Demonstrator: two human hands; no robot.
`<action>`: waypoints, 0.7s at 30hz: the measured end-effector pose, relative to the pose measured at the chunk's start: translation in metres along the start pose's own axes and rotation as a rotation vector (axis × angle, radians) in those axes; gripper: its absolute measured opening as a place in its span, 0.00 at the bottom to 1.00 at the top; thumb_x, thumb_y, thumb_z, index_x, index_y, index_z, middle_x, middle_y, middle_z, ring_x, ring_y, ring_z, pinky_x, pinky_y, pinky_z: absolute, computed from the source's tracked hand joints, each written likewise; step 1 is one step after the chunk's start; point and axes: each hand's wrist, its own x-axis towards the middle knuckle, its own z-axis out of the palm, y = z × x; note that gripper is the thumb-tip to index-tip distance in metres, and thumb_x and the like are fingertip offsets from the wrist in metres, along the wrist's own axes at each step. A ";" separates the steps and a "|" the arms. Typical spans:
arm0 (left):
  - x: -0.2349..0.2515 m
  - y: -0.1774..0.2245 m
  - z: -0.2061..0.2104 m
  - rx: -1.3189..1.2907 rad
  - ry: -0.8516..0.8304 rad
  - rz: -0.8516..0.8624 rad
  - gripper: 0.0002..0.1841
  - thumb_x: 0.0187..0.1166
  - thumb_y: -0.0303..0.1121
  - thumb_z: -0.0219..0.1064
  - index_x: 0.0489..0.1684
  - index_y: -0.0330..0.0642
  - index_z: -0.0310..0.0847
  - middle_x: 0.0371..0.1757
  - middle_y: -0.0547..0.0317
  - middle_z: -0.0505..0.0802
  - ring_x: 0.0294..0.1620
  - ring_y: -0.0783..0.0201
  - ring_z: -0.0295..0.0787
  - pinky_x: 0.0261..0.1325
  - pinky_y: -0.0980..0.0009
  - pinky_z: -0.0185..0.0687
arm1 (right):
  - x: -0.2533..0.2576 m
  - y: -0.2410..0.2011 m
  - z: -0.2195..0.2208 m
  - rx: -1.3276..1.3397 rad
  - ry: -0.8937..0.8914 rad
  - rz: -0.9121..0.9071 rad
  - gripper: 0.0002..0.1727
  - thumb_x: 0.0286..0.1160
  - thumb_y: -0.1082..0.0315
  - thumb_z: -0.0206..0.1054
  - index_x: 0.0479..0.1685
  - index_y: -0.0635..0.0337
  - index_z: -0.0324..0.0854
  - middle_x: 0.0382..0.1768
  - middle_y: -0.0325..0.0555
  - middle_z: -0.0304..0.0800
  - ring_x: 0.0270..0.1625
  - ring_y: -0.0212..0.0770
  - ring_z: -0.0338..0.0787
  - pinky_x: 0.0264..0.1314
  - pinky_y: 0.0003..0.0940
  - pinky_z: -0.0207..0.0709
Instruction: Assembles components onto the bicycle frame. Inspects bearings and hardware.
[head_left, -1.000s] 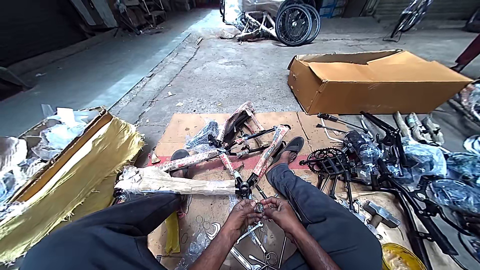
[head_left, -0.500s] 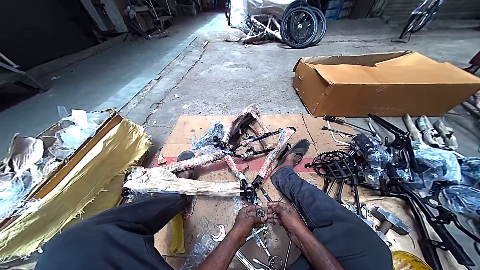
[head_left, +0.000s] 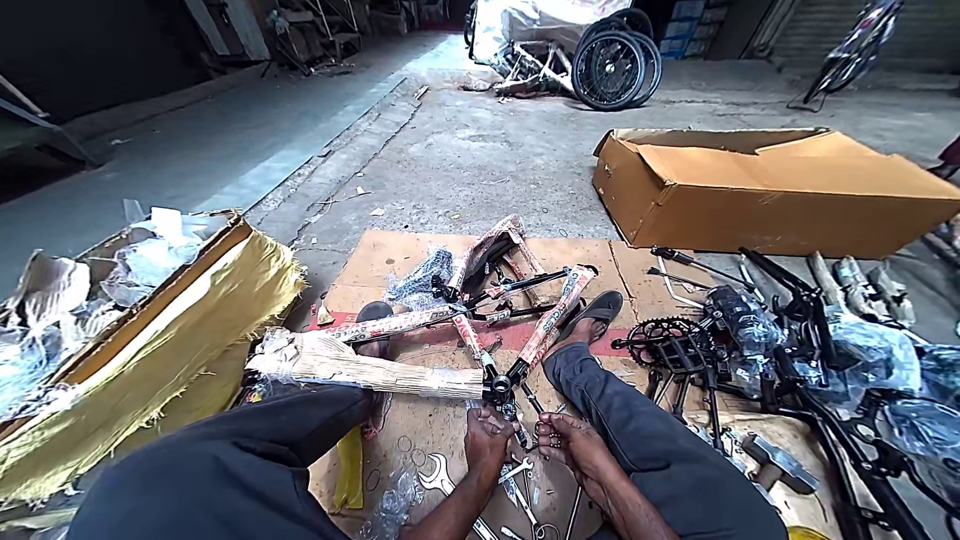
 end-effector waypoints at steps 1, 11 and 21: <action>-0.008 0.004 0.000 -0.116 -0.036 -0.056 0.25 0.72 0.38 0.80 0.60 0.36 0.74 0.30 0.51 0.87 0.25 0.58 0.86 0.33 0.59 0.86 | -0.002 -0.002 0.002 0.018 -0.016 0.008 0.17 0.95 0.66 0.49 0.57 0.69 0.82 0.37 0.51 0.91 0.35 0.43 0.92 0.42 0.39 0.90; -0.049 0.056 0.021 -1.185 -0.564 -0.414 0.33 0.92 0.56 0.36 0.35 0.41 0.82 0.23 0.53 0.87 0.14 0.66 0.75 0.19 0.72 0.75 | -0.024 0.000 0.010 0.101 -0.348 -0.148 0.29 0.97 0.57 0.34 0.71 0.67 0.76 0.60 0.63 0.91 0.49 0.51 0.95 0.50 0.44 0.89; -0.037 0.052 0.015 -1.135 -0.652 -0.346 0.40 0.94 0.55 0.26 0.66 0.37 0.84 0.54 0.42 0.95 0.53 0.53 0.93 0.53 0.60 0.88 | -0.016 0.000 0.008 -0.148 -0.303 -0.253 0.20 0.77 0.81 0.60 0.68 0.73 0.77 0.63 0.64 0.88 0.57 0.55 0.94 0.60 0.48 0.90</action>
